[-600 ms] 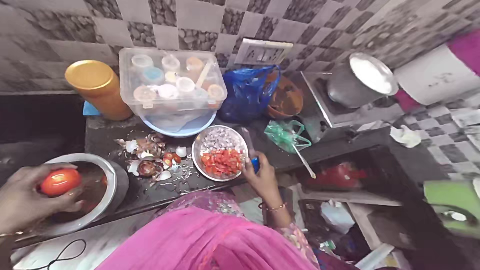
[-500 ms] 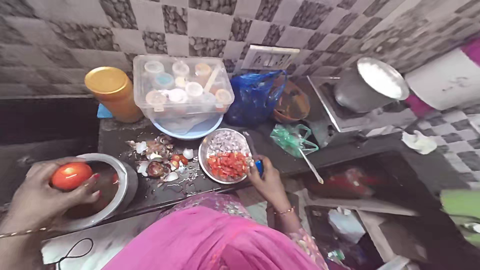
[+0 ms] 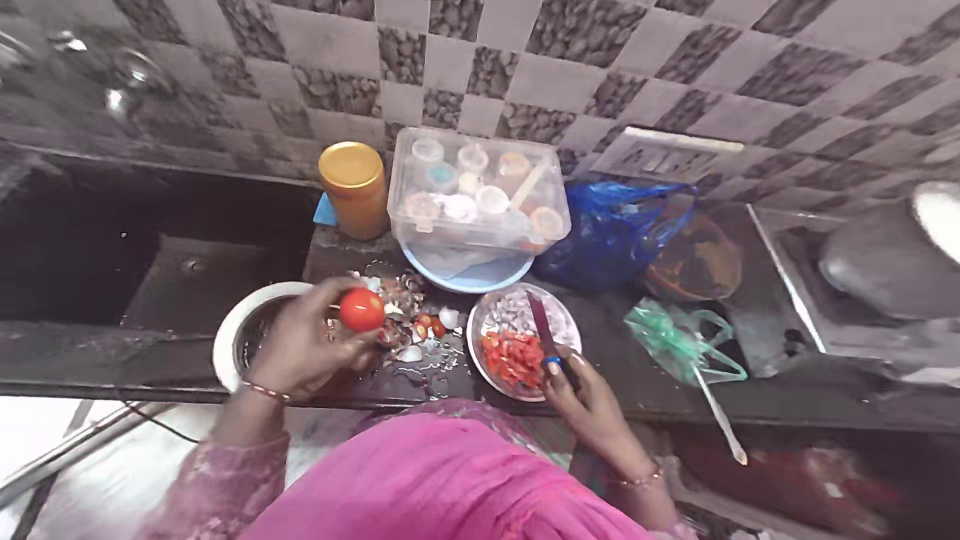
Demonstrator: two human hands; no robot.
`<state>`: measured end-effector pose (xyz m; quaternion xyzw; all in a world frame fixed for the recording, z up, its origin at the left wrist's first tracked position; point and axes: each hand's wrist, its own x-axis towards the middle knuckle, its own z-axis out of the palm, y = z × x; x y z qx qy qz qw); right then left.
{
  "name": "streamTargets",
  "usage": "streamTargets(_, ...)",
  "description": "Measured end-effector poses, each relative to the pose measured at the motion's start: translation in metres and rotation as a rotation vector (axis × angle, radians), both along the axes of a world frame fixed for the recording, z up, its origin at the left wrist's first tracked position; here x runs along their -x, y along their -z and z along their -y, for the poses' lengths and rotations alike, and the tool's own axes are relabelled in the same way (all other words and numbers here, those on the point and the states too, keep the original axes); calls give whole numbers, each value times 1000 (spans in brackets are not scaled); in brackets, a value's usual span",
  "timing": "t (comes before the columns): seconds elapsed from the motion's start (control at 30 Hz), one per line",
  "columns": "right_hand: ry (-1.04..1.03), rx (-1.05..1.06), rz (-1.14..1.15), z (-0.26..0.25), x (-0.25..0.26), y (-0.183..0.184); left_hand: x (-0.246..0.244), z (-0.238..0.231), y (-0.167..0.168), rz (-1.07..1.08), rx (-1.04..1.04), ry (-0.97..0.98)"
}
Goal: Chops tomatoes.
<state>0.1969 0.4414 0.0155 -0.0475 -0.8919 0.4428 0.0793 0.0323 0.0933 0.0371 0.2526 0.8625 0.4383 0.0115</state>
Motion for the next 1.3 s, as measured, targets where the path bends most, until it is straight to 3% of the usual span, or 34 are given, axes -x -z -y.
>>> streamTargets(0.13, -267, -5, -12, 24, 28, -20, -14, -40, 37, -22, -230, 172)
streamTargets(0.27, -299, -125, 7, 52, 59, -38, -25, -71, 59, 11, -382, 111)
streamTargets(0.6, -318, -415, 204, 79, 91, -39, -36, -90, 72, -113, -345, 4)
streamTargets(1.3, -289, -326, 265, 88, 77, -26, -43, -104, 80, -152, -482, -56)
